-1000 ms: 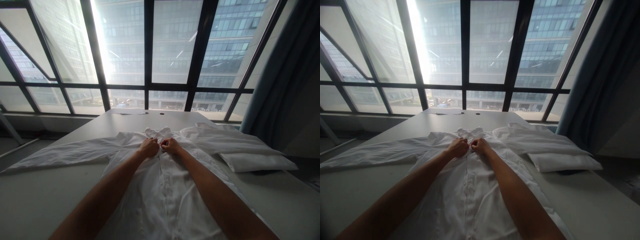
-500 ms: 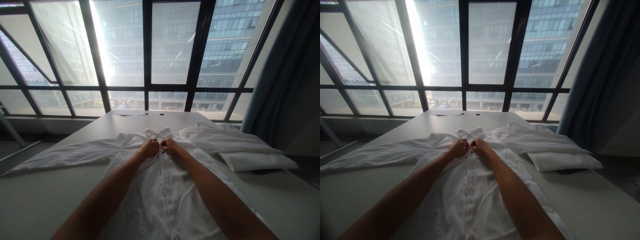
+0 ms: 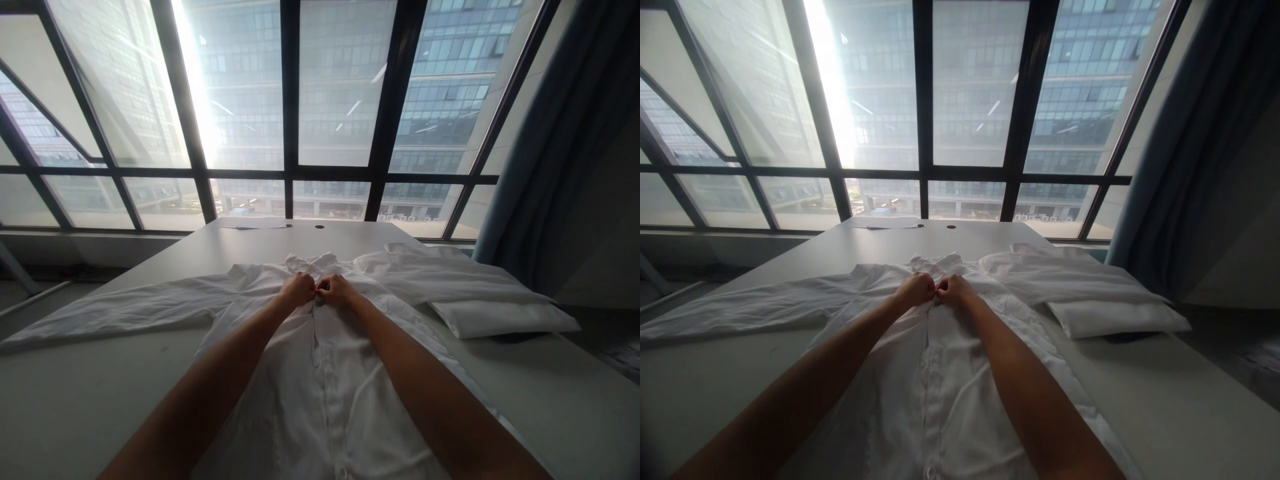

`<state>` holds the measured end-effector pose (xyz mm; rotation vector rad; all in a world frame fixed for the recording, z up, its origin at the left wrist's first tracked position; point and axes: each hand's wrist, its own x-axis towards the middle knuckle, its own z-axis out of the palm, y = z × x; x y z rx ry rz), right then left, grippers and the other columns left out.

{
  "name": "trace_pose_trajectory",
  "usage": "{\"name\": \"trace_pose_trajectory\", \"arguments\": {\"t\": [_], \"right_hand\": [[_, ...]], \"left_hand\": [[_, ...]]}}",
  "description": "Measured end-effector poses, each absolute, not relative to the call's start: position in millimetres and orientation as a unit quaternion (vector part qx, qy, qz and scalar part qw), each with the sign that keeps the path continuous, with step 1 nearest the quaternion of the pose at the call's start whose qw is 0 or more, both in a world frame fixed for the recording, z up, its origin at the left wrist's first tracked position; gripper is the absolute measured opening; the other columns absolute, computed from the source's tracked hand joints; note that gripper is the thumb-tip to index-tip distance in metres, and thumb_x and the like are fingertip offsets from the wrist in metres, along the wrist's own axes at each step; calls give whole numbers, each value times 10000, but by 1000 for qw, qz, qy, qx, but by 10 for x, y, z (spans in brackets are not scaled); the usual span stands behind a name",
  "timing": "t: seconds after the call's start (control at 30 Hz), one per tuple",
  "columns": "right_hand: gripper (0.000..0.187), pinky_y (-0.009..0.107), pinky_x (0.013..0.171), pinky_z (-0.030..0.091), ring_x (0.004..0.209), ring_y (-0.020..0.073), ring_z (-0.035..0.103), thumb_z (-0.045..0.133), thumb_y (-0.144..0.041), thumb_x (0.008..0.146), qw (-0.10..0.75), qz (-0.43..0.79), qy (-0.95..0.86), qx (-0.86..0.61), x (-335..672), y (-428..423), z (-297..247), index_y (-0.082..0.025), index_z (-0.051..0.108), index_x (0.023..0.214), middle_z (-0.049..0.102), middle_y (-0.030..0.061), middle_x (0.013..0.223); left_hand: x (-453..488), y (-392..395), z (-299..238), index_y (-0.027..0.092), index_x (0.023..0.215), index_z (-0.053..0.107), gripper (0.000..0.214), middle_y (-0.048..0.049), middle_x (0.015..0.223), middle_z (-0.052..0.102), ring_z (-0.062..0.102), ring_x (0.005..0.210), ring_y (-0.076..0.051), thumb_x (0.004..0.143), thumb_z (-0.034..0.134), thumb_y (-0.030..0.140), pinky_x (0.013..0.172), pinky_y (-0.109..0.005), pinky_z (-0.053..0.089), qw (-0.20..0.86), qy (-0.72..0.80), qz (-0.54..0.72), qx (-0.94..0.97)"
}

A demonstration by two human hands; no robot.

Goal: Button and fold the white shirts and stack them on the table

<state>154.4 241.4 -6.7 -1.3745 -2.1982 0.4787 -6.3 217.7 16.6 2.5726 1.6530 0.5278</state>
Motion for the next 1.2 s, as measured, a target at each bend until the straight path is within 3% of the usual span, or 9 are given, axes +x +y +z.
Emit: {"name": "trace_pose_trajectory", "arguments": {"t": [0.27, 0.57, 0.77, 1.03, 1.2], "right_hand": [[150, 200, 501, 384, 608, 153, 607, 709, -274, 653, 282, 260, -770, -509, 1565, 2530, -153, -132, 749, 681, 687, 43, 630], [188, 196, 547, 401, 669, 148, 621, 679, -323, 717, 318, 225, -778, -494, 1556, 2507, -161, -156, 745, 772, 697, 24, 698], [212, 211, 579, 436, 648, 144, 603, 677, -322, 730, 369, 279, -758, -460, 1543, 2541, -186, -126, 729, 791, 694, 44, 707], [163, 216, 564, 416, 654, 159, 608, 686, -300, 729, 333, 252, -755, -505, 1529, 2500, -112, -144, 729, 739, 679, 36, 671], [194, 203, 487, 357, 509, 99, 486, 640, -309, 745, 336, 373, -703, -503, 1504, 2457, -35, -134, 681, 671, 581, -6, 544]], "left_hand": [[-152, 2229, 39, 145, 802, 747, 168, -65, 805, 710, 618, 716, -167, 746, 596, 194, 660, -240, 450, 45, 475, 220, 851], [-236, 2379, -185, 149, 798, 690, 121, 1, 706, 640, 536, 627, -120, 767, 593, 215, 617, -225, 419, 86, 463, 337, 815], [-230, 2392, -199, 146, 792, 678, 109, 2, 693, 654, 544, 611, -116, 779, 587, 204, 611, -225, 423, 106, 469, 388, 786], [-208, 2380, -190, 155, 818, 692, 100, -21, 759, 703, 601, 673, -130, 788, 600, 181, 662, -236, 461, 83, 478, 379, 788], [-197, 2359, -156, 147, 804, 700, 84, -14, 725, 695, 585, 640, -118, 784, 630, 189, 631, -216, 449, 96, 477, 396, 779]]}}
